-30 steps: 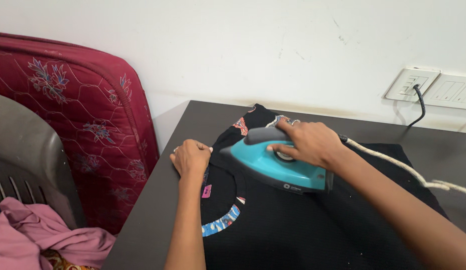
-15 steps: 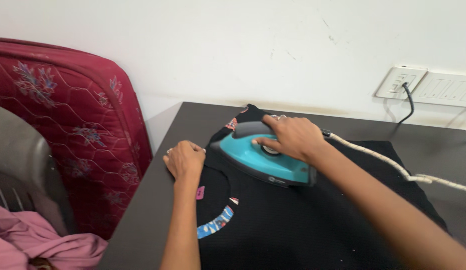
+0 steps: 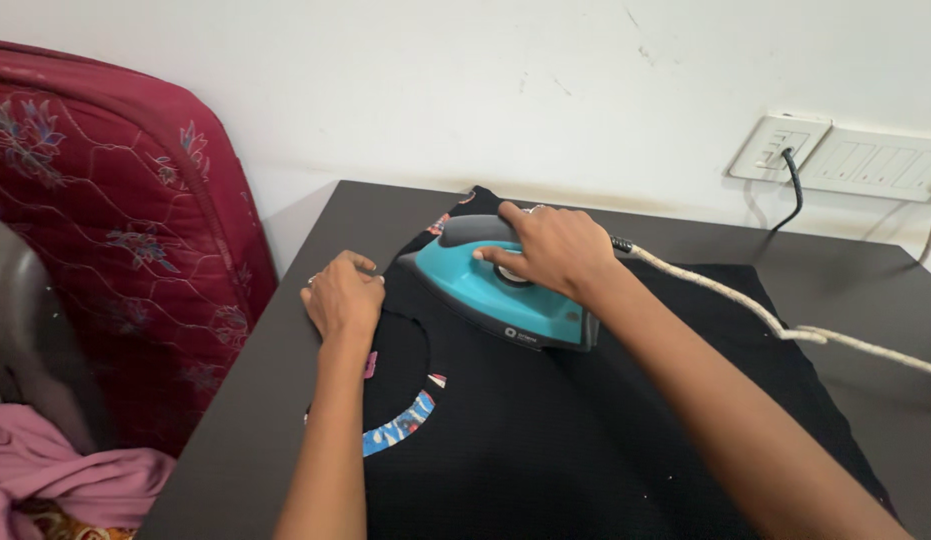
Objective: The person irons a black top with colorful trim on a dark table. They smooth the fabric with one hand while moving a teal iron with the other, then flip the garment and continue ironing the other side.
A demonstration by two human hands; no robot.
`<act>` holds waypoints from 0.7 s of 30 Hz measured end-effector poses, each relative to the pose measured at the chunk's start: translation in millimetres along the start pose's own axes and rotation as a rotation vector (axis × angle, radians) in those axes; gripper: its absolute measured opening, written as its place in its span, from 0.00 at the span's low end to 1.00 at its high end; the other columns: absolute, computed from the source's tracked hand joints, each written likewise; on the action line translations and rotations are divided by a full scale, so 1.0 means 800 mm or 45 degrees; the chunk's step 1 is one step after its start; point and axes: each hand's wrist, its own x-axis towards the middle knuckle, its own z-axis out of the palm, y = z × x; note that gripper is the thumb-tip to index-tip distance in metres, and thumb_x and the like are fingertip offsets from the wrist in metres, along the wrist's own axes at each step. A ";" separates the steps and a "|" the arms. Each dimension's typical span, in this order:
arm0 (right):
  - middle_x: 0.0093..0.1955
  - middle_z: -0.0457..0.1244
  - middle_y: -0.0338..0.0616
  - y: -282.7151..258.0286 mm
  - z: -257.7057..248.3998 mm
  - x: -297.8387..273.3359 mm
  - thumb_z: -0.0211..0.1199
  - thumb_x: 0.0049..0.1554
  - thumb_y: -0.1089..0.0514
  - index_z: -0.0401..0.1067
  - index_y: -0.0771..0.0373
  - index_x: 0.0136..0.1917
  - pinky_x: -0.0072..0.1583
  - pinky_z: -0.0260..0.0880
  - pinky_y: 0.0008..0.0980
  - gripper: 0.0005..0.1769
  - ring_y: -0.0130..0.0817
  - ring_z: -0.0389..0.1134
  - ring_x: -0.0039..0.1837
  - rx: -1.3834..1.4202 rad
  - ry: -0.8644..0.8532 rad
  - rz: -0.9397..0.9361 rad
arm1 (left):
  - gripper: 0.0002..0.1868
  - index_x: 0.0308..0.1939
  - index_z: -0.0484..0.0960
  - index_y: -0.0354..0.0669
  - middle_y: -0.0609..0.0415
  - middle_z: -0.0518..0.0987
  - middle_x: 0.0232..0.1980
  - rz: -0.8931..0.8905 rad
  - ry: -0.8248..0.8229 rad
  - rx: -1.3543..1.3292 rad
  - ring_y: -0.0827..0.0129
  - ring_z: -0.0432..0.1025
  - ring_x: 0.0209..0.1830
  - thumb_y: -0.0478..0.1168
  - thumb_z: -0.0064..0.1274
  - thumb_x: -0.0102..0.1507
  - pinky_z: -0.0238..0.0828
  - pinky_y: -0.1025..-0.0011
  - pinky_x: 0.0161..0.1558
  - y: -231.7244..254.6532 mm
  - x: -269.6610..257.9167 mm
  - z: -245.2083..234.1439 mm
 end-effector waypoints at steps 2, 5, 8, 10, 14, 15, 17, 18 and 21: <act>0.36 0.68 0.53 0.003 0.000 -0.002 0.50 0.55 0.20 0.68 0.59 0.65 0.43 0.74 0.50 0.45 0.52 0.72 0.40 -0.009 0.014 -0.053 | 0.12 0.44 0.88 0.52 0.58 0.87 0.43 0.002 0.003 0.005 0.59 0.77 0.53 0.41 0.65 0.56 0.61 0.58 0.62 0.000 0.000 0.000; 0.36 0.68 0.53 0.003 -0.001 0.000 0.49 0.54 0.20 0.68 0.58 0.66 0.44 0.75 0.49 0.45 0.51 0.73 0.41 -0.013 -0.045 0.021 | 0.11 0.44 0.88 0.52 0.58 0.87 0.42 0.002 0.006 0.005 0.59 0.77 0.53 0.40 0.65 0.56 0.60 0.57 0.62 -0.003 0.002 0.000; 0.36 0.69 0.54 0.002 0.001 0.003 0.49 0.54 0.19 0.67 0.57 0.68 0.46 0.75 0.49 0.47 0.51 0.73 0.42 -0.010 -0.069 0.120 | 0.12 0.44 0.87 0.51 0.58 0.87 0.41 0.004 0.000 -0.010 0.59 0.77 0.52 0.40 0.65 0.57 0.60 0.56 0.62 -0.003 0.000 0.001; 0.35 0.69 0.55 0.004 0.001 0.003 0.49 0.55 0.19 0.68 0.57 0.67 0.47 0.74 0.50 0.46 0.52 0.73 0.42 -0.031 -0.038 0.051 | 0.12 0.44 0.87 0.50 0.58 0.87 0.42 0.009 -0.001 -0.020 0.59 0.78 0.52 0.40 0.65 0.57 0.61 0.56 0.62 -0.002 0.000 0.000; 0.36 0.68 0.55 0.013 0.001 -0.004 0.50 0.53 0.18 0.67 0.57 0.68 0.45 0.74 0.52 0.48 0.53 0.73 0.42 -0.061 0.003 -0.029 | 0.12 0.43 0.88 0.51 0.53 0.86 0.43 0.032 0.043 -0.001 0.55 0.77 0.52 0.41 0.66 0.56 0.61 0.57 0.60 0.001 -0.001 -0.001; 0.36 0.68 0.55 0.014 0.001 -0.004 0.50 0.53 0.17 0.68 0.57 0.67 0.45 0.74 0.52 0.48 0.54 0.73 0.42 -0.077 0.024 -0.012 | 0.12 0.43 0.88 0.51 0.52 0.85 0.43 0.042 0.064 0.017 0.54 0.76 0.52 0.42 0.66 0.56 0.62 0.58 0.58 0.002 -0.002 -0.001; 0.37 0.68 0.54 0.008 0.005 -0.001 0.50 0.53 0.16 0.69 0.57 0.66 0.45 0.74 0.52 0.48 0.54 0.73 0.43 -0.085 0.032 0.058 | 0.12 0.44 0.87 0.50 0.54 0.86 0.42 0.033 0.048 -0.019 0.56 0.77 0.52 0.40 0.65 0.55 0.62 0.58 0.59 -0.001 -0.001 -0.001; 0.37 0.68 0.54 0.007 0.006 0.001 0.50 0.52 0.16 0.70 0.57 0.66 0.44 0.75 0.51 0.49 0.53 0.73 0.43 -0.079 0.022 0.112 | 0.12 0.44 0.87 0.49 0.55 0.87 0.42 0.035 0.040 -0.037 0.57 0.77 0.51 0.40 0.65 0.55 0.62 0.58 0.59 0.000 -0.001 0.000; 0.36 0.69 0.53 0.008 0.005 0.004 0.49 0.52 0.16 0.69 0.57 0.67 0.43 0.76 0.49 0.49 0.51 0.74 0.41 -0.090 0.006 0.089 | 0.11 0.43 0.88 0.50 0.54 0.86 0.42 0.023 0.074 0.005 0.56 0.77 0.51 0.38 0.64 0.56 0.62 0.59 0.59 0.001 -0.002 0.002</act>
